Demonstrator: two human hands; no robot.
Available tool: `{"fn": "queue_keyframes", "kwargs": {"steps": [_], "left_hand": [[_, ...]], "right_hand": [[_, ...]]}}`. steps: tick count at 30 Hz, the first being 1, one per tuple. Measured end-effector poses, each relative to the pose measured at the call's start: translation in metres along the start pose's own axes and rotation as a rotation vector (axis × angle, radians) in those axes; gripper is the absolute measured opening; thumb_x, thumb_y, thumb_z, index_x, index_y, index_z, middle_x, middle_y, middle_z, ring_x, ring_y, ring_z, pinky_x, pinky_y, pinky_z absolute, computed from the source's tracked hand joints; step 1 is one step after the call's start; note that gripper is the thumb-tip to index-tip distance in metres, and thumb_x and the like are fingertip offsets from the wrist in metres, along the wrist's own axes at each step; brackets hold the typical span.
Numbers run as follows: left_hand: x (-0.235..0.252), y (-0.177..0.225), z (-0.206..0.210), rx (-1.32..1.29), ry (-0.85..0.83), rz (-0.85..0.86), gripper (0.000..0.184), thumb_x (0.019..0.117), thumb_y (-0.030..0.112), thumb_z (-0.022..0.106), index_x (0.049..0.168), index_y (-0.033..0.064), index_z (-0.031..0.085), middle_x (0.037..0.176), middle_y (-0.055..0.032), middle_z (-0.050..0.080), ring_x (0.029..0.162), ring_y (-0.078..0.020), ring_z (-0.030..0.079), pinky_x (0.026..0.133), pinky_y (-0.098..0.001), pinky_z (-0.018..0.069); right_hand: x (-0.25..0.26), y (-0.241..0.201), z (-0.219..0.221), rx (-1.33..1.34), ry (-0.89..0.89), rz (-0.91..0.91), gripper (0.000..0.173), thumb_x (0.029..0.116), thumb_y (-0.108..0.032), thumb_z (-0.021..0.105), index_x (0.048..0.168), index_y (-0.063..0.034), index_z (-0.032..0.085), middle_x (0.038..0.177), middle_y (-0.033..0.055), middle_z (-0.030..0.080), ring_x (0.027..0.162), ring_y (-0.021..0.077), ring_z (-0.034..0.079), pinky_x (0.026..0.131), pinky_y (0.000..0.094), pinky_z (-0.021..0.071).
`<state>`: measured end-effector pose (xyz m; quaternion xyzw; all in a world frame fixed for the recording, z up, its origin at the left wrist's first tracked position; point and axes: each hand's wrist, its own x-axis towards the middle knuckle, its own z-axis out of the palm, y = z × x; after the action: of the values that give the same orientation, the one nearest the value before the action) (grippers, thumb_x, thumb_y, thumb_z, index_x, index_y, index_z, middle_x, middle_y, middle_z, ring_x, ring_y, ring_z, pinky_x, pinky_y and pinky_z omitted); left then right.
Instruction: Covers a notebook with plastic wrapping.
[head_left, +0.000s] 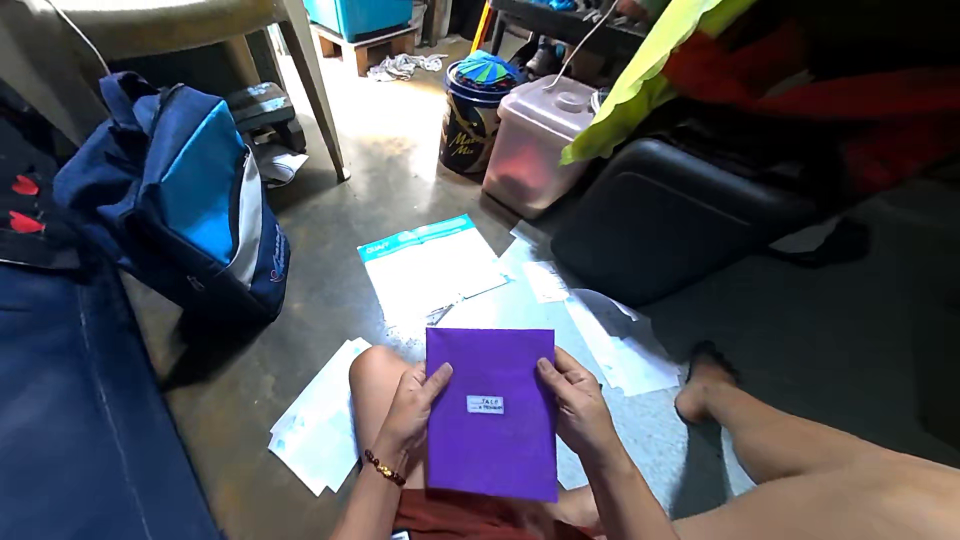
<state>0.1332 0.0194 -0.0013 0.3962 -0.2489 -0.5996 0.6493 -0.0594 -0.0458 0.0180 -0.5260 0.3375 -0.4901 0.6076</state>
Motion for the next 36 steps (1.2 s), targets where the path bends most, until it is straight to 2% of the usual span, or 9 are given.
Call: {"fn": "queue_keyframes", "kwargs": {"steps": [2, 4, 8, 11, 19, 25, 29, 34, 36], "left_hand": [[0.001, 0.008, -0.003, 0.043, -0.058, 0.139, 0.037, 0.1044, -0.002, 0.044, 0.141, -0.0047, 0.043, 0.108, -0.0081, 0.073, 0.09, -0.0119, 0.074, 0.084, -0.0289, 0.0626], [0.002, 0.015, -0.005, 0.137, -0.059, 0.257, 0.054, 0.0995, -0.006, 0.049, 0.15, -0.0075, 0.029, 0.115, -0.0105, 0.07, 0.092, -0.0122, 0.074, 0.085, -0.029, 0.0626], [-0.001, 0.018, -0.003, 0.269, 0.044, 0.437, 0.014, 0.0991, -0.005, 0.054, 0.111, -0.004, 0.062, 0.095, -0.0019, 0.071, 0.08, -0.0047, 0.069, 0.075, -0.0216, 0.0603], [-0.002, 0.017, 0.0, 0.27, 0.067, 0.449, 0.01, 0.0987, -0.004, 0.055, 0.1, -0.0008, 0.064, 0.09, -0.0009, 0.071, 0.078, -0.0042, 0.069, 0.074, -0.0205, 0.0597], [-0.002, 0.017, 0.0, 0.255, 0.075, 0.408, 0.012, 0.0983, -0.006, 0.055, 0.1, -0.0004, 0.065, 0.088, -0.0008, 0.071, 0.076, -0.0042, 0.069, 0.072, -0.02, 0.0595], [-0.005, 0.023, 0.001, 0.174, -0.096, 0.155, 0.04, 0.0994, -0.004, 0.053, 0.136, -0.0033, 0.037, 0.099, -0.0064, 0.072, 0.084, -0.0116, 0.074, 0.078, -0.0278, 0.0636], [-0.003, 0.018, -0.01, 0.272, -0.333, -0.025, 0.046, 0.0934, -0.007, 0.061, 0.136, -0.0071, 0.044, 0.106, -0.0054, 0.074, 0.092, -0.0104, 0.074, 0.086, -0.0288, 0.0621], [-0.004, 0.01, -0.005, 0.272, -0.309, 0.032, 0.041, 0.0929, -0.01, 0.06, 0.132, -0.007, 0.047, 0.104, -0.0051, 0.074, 0.091, -0.0099, 0.074, 0.085, -0.0276, 0.0621], [-0.004, 0.009, -0.005, 0.277, -0.294, 0.068, 0.04, 0.093, -0.01, 0.06, 0.131, -0.0073, 0.048, 0.103, -0.0039, 0.074, 0.091, -0.0089, 0.074, 0.086, -0.0272, 0.062]], "right_hand": [[-0.003, 0.0, 0.001, 0.021, -0.085, -0.009, 0.049, 0.1019, 0.002, 0.04, 0.15, 0.0007, 0.031, 0.108, -0.0035, 0.073, 0.088, 0.0066, 0.074, 0.08, 0.025, 0.0635], [-0.005, -0.002, 0.004, 0.021, -0.109, -0.003, 0.063, 0.0992, 0.004, 0.043, 0.156, 0.0006, 0.017, 0.102, -0.0056, 0.074, 0.084, 0.0066, 0.075, 0.078, 0.025, 0.0642], [-0.007, -0.001, 0.005, 0.042, -0.125, -0.044, 0.041, 0.0962, 0.005, 0.048, 0.136, -0.007, 0.049, 0.084, -0.0086, 0.075, 0.073, 0.0048, 0.073, 0.07, 0.0231, 0.0629], [-0.005, 0.0, 0.001, 0.072, -0.163, -0.074, 0.038, 0.0964, 0.005, 0.049, 0.129, -0.0131, 0.052, 0.079, -0.0091, 0.073, 0.069, 0.0035, 0.072, 0.068, 0.0215, 0.0618], [-0.005, 0.002, 0.0, 0.09, -0.138, -0.045, 0.038, 0.0943, 0.006, 0.049, 0.128, -0.0102, 0.055, 0.078, -0.0083, 0.074, 0.066, 0.0036, 0.071, 0.067, 0.0215, 0.0616], [-0.003, -0.005, 0.0, 0.072, 0.014, -0.029, 0.038, 0.0935, 0.008, 0.044, 0.125, -0.0088, 0.056, 0.073, -0.0079, 0.072, 0.064, 0.0034, 0.07, 0.063, 0.0204, 0.0608], [0.002, -0.009, -0.002, 0.091, 0.235, 0.0, 0.035, 0.0968, 0.011, 0.04, 0.125, -0.0064, 0.051, 0.074, -0.0025, 0.074, 0.066, 0.0077, 0.073, 0.064, 0.0236, 0.0629], [0.004, -0.007, -0.003, 0.097, 0.28, 0.004, 0.038, 0.1019, 0.006, 0.04, 0.138, -0.0049, 0.043, 0.084, -0.0013, 0.075, 0.073, 0.0083, 0.075, 0.068, 0.0249, 0.064], [0.004, -0.007, -0.003, 0.081, 0.27, 0.04, 0.022, 0.1046, 0.001, 0.04, 0.119, -0.0031, 0.056, 0.083, -0.0012, 0.074, 0.072, 0.0069, 0.073, 0.068, 0.0238, 0.063]]}}
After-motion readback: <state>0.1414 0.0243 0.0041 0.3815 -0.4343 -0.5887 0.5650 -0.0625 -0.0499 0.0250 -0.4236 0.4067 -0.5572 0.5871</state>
